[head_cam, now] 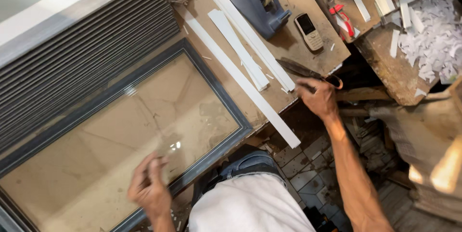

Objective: The person assembles picture frames by placing white strips along the inner edges of black frames. They use scissors to cut the strips to length and a utility knife to trim excess material. The person repeatedly stacks completed frames and moves to the next one.

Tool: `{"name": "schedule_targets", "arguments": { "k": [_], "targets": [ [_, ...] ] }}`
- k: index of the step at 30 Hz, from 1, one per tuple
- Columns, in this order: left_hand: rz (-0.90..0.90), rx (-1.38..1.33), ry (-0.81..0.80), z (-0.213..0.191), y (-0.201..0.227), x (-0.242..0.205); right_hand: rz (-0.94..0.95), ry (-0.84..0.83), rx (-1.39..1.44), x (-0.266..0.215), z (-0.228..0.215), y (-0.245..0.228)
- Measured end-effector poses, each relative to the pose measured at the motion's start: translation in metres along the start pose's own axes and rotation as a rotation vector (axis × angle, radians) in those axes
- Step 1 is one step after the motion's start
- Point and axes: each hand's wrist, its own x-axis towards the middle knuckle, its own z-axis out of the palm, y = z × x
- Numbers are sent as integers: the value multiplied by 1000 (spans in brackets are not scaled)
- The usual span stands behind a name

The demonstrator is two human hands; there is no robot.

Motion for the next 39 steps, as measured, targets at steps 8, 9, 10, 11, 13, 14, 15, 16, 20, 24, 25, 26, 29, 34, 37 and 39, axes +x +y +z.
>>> {"name": "schedule_targets", "arguments": {
  "k": [8, 9, 10, 11, 13, 14, 15, 16, 20, 24, 25, 26, 29, 34, 37, 39],
  "targets": [
    [470, 246, -440, 73, 60, 20, -130, -103, -266, -24, 27, -41],
    [512, 267, -441, 77, 62, 23, -138, -152, -314, -24, 28, -47],
    [493, 280, -434, 77, 64, 23, -144, -206, -361, -28, 28, -53],
    [474, 294, -427, 76, 65, 22, -151, -259, -408, -33, 28, -60],
    [428, 311, -415, 70, 63, 19, -25, -421, -619, -47, 29, -71],
    [408, 307, -401, 69, 60, 18, 35, -493, -731, -49, 28, -75],
    [387, 302, -387, 68, 57, 18, -13, -427, -683, -50, 26, -78],
    [367, 313, -383, 63, 54, 16, -57, -372, -634, -57, 25, -80],
    [337, 361, -347, 48, 40, 14, -181, -144, -353, -51, 30, -77],
    [366, 428, -273, 24, 30, 26, -418, -96, -79, 29, 59, -101],
    [379, 453, -241, 16, 27, 30, -519, -98, 15, 60, 69, -113],
    [392, 483, -207, 5, 25, 33, -513, -71, -41, 99, 86, -133],
    [404, 608, -88, -34, 15, 43, -1014, 125, -78, 213, 128, -189],
    [268, 832, 256, -129, -23, 51, -794, -138, -324, 348, 207, -267],
    [195, 1047, 408, -207, -64, 38, -684, -174, -381, 354, 225, -266],
    [235, 1146, 433, -251, -89, 28, -685, -89, -280, 351, 199, -266]
  ]
}}
